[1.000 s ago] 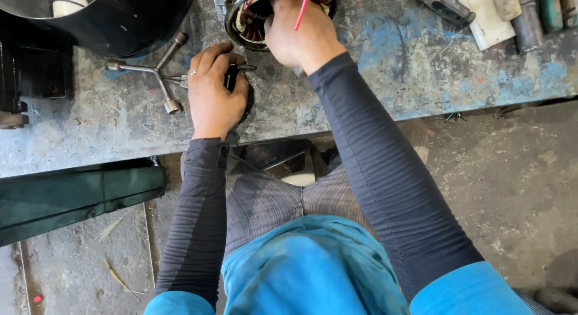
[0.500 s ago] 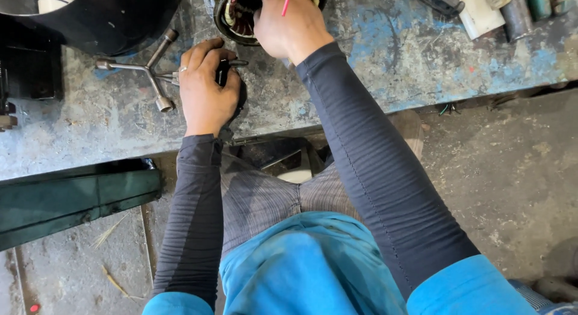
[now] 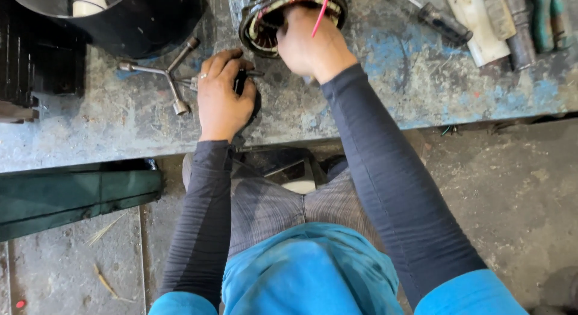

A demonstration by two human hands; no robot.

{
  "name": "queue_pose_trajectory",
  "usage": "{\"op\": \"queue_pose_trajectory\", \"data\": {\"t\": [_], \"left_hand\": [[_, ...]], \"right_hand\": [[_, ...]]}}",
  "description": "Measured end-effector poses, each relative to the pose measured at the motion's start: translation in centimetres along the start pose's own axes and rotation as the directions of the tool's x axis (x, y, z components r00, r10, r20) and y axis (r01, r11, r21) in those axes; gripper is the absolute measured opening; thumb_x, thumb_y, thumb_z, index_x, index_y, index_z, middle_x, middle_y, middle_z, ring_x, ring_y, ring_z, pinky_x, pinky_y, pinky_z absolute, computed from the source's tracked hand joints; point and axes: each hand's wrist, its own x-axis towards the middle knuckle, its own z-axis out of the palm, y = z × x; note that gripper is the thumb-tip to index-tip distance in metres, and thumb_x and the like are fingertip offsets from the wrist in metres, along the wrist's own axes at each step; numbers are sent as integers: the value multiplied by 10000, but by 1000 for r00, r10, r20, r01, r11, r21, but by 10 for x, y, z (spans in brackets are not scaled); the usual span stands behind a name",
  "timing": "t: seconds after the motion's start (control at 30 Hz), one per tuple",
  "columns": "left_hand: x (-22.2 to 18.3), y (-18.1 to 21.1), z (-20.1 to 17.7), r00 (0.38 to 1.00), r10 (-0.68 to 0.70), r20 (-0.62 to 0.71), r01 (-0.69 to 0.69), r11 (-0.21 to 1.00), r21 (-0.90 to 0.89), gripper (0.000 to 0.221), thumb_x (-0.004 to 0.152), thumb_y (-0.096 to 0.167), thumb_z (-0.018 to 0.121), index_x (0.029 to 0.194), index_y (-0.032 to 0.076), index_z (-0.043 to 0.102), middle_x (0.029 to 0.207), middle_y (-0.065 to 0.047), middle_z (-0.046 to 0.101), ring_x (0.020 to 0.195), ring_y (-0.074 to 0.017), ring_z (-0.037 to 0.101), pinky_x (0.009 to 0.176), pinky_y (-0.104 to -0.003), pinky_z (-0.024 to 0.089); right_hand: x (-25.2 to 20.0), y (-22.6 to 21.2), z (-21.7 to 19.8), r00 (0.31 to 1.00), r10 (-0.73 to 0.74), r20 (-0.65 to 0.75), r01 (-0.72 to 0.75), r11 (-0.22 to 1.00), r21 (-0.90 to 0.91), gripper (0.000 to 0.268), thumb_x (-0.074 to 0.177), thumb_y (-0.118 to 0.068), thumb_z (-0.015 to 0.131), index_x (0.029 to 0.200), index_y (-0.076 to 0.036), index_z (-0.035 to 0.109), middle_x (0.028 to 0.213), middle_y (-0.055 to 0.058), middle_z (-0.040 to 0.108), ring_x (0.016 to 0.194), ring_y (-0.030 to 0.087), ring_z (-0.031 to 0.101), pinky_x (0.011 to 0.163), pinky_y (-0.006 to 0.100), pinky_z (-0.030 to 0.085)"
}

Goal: Inspecting and adjusting the copper windings of an electric motor stator using a screwdriver on a workbench.

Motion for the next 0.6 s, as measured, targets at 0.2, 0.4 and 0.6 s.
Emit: {"op": "queue_pose_trajectory", "data": {"t": [0.2, 0.4, 0.6], "left_hand": [[0, 0, 1, 1000, -18, 10, 18, 1000, 19, 241, 844, 125, 640, 1059, 66, 731, 1295, -80, 693, 1207, -348, 574, 945, -500, 474], [1, 0, 1, 1000, -13, 4, 13, 1000, -12, 245, 856, 113, 649, 1072, 49, 743, 1304, -95, 697, 1229, -364, 588, 1004, -505, 478], [-4, -18, 18, 996, -67, -55, 68, 998, 14, 235, 806, 166, 769, 1039, 189, 776, 1261, -41, 723, 1265, -307, 629, 1040, -474, 505]], "right_hand": [[-10, 3, 10, 995, -94, -36, 93, 994, -53, 556, 1131, -259, 437, 1645, -58, 373, 757, 64, 675, 452, 115, 552, 404, 286, 492], [25, -5, 2, 998, 11, 64, -2, 990, -142, 414, 1194, -349, 381, 1061, -89, 675, 783, 59, 600, 631, 152, 575, 669, 338, 550], [-48, 3, 12, 960, -232, -159, 230, 973, -31, 593, 988, -123, 548, 1555, 38, 476, 1094, 382, 720, 590, 278, 732, 504, 389, 587]]}}
